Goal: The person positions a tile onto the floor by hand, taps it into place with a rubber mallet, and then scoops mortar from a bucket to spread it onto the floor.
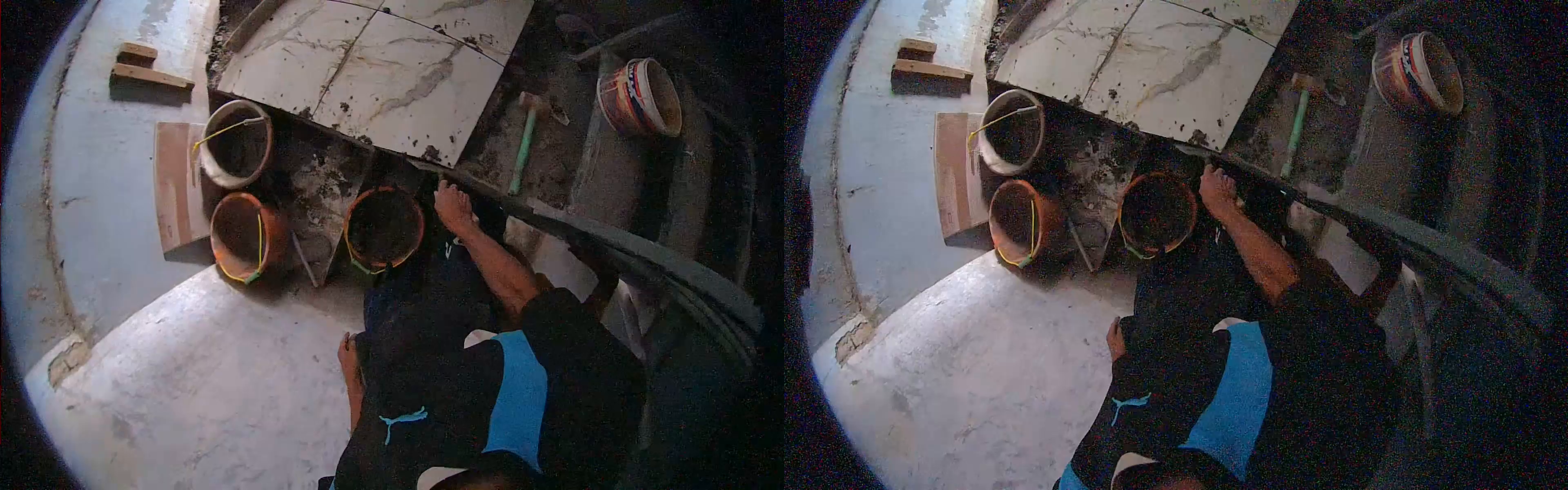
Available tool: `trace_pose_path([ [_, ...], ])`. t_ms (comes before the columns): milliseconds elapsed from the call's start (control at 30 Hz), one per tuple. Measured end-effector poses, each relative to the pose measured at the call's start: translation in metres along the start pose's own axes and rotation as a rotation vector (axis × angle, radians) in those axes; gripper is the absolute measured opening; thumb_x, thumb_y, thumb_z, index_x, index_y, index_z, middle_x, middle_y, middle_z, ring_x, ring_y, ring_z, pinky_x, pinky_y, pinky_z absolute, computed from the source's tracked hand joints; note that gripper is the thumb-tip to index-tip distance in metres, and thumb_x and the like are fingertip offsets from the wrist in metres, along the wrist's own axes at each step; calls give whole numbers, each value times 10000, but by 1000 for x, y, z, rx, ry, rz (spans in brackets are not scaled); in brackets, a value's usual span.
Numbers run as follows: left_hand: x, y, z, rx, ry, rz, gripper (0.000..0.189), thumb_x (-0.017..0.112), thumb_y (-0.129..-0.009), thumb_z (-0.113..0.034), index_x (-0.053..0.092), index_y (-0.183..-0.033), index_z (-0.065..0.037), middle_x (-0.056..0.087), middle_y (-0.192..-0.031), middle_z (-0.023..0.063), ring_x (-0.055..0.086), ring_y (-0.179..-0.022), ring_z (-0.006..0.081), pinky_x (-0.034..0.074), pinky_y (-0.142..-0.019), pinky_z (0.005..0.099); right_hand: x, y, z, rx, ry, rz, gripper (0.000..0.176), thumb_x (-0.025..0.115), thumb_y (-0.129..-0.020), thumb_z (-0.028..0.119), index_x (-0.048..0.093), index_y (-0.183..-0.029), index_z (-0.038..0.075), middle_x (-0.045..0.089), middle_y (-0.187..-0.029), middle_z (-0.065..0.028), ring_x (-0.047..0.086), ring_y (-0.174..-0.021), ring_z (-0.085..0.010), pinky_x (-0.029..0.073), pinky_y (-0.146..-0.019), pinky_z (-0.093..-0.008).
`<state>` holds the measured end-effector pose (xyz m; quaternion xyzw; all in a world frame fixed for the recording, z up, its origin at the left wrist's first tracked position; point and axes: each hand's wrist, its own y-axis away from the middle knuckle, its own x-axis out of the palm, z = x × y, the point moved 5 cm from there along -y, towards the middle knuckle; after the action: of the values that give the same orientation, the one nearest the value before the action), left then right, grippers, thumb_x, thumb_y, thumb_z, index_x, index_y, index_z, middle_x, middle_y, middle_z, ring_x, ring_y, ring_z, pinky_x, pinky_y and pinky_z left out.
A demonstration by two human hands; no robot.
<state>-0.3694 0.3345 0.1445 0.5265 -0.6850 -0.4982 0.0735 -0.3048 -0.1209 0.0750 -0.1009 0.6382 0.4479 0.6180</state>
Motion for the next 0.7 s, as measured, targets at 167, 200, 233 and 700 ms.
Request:
trace_pose_path([
  [167, -1, -15, 35, -13, -19, 3, 406, 437, -856, -216, 456, -1175, 35, 518, -1132, 188, 513, -1014, 266, 397, -855, 322, -18, -3, 19, -42, -93, 106, 375, 415, -876, 293, 447, -1065, -30, 549, -906, -208, 565, -793, -352, 460, -669, -443],
  [200, 0, -18, 47, -13, 46, 26, 402, 437, -859, -220, 462, -1170, 33, 519, -1132, 189, 513, -1016, 268, 397, -856, 322, -18, 0, 19, -36, -108, 91, 374, 414, -876, 295, 447, -1065, -26, 551, -902, -203, 564, -793, -354, 457, -671, -447],
  [233, -3, -24, 58, -15, 48, 25, 402, 437, -859, -220, 462, -1170, 33, 519, -1132, 189, 513, -1016, 268, 397, -856, 322, -21, 2, 19, -30, -124, 71, 373, 412, -877, 297, 448, -1064, -23, 553, -898, -197, 562, -793, -356, 455, -674, -451],
  [700, -2, -27, 150, 4, 79, -36, 357, 430, -869, -179, 473, -1154, 31, 557, -1077, 177, 527, -999, 258, 396, -857, 322, -2, 5, 18, -47, -163, 101, 338, 415, -876, 315, 452, -1007, 6, 551, -908, -188, 551, -829, -376, 445, -694, -468],
])
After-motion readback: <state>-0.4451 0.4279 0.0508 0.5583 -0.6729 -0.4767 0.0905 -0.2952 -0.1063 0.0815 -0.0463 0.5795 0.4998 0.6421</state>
